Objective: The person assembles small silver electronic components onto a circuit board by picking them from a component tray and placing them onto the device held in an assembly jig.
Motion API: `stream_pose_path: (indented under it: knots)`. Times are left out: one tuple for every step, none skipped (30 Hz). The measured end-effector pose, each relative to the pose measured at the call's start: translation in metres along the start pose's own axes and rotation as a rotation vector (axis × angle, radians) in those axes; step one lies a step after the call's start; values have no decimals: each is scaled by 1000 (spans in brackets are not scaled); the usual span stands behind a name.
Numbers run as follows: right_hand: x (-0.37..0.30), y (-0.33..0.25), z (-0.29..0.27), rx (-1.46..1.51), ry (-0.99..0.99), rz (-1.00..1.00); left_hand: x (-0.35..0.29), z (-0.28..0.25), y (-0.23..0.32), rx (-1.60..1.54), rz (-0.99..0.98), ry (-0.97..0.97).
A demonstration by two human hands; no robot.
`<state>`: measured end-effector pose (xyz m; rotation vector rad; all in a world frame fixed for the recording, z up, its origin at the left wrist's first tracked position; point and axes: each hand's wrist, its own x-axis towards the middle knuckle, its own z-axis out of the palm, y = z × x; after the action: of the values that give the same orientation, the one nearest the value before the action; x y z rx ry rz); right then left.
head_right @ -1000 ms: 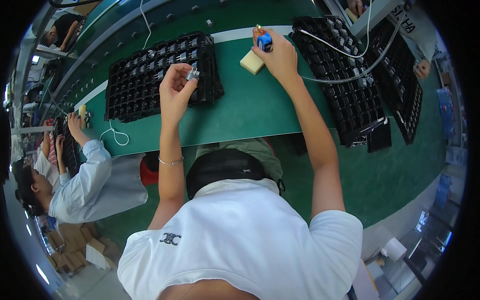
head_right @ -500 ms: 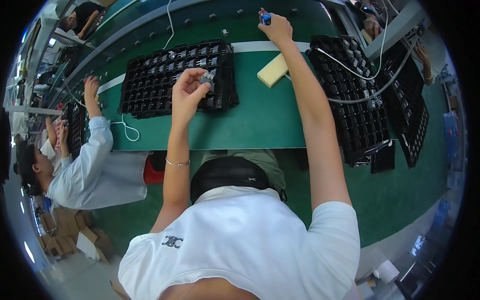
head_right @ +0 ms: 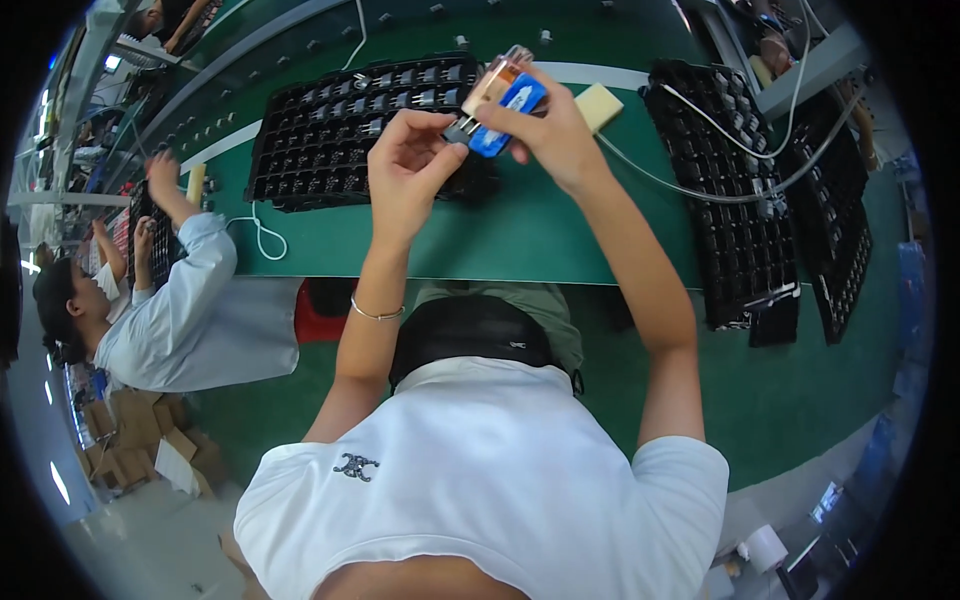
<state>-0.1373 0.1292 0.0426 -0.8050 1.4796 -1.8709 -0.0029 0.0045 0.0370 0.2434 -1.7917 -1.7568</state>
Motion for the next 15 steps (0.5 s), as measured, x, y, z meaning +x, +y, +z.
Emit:
stream_pose_path:
  knots:
    - [-3, 3, -1, 25, -13, 23, -1, 1, 0, -2, -17, 2]
    - [-4, 5, 0, 53, -29, 42, -1, 1, -1, -7, -18, 0]
    - [-7, 5, 0, 49, -28, 43, -1, 1, -1, -33, -2, -19]
    - [-9, 4, -1, 89, -56, 71, -2, 1, -1, -58, 14, -36]
    - [-11, 4, 1, 132, -88, 100, -3, 0, -2, -57, 13, -32]
    - [-13, 4, 0, 133, -93, 102, -3, -1, -3, -126, -30, -60]
    - [-15, 4, -2, 179, -145, 147, -4, -2, -4, -194, -72, -87]
    - [-16, 4, -6, 224, -196, 191, -4, -5, -5, -192, -72, -82]
    - [-17, 9, -9, 223, -208, 195, -4, -7, -7, -108, -103, -116]
    - [-20, 8, -12, 224, -214, 197, -4, -10, -7, -23, -134, -149]
    - [-24, 7, -15, 225, -207, 238, -5, -12, -3, 183, -115, -107]
    - [-27, 5, -21, 223, -198, 278, -6, -17, -1, 182, -115, -106]
    - [-28, 16, -34, 148, -75, 248, -7, -25, 2, 562, -15, -24]
    - [-27, 16, -46, 146, -70, 249, -6, -31, 4, 937, 89, 57]
    - [-24, 18, -56, -151, 99, 141, -8, -40, 3, 1086, 116, 97]
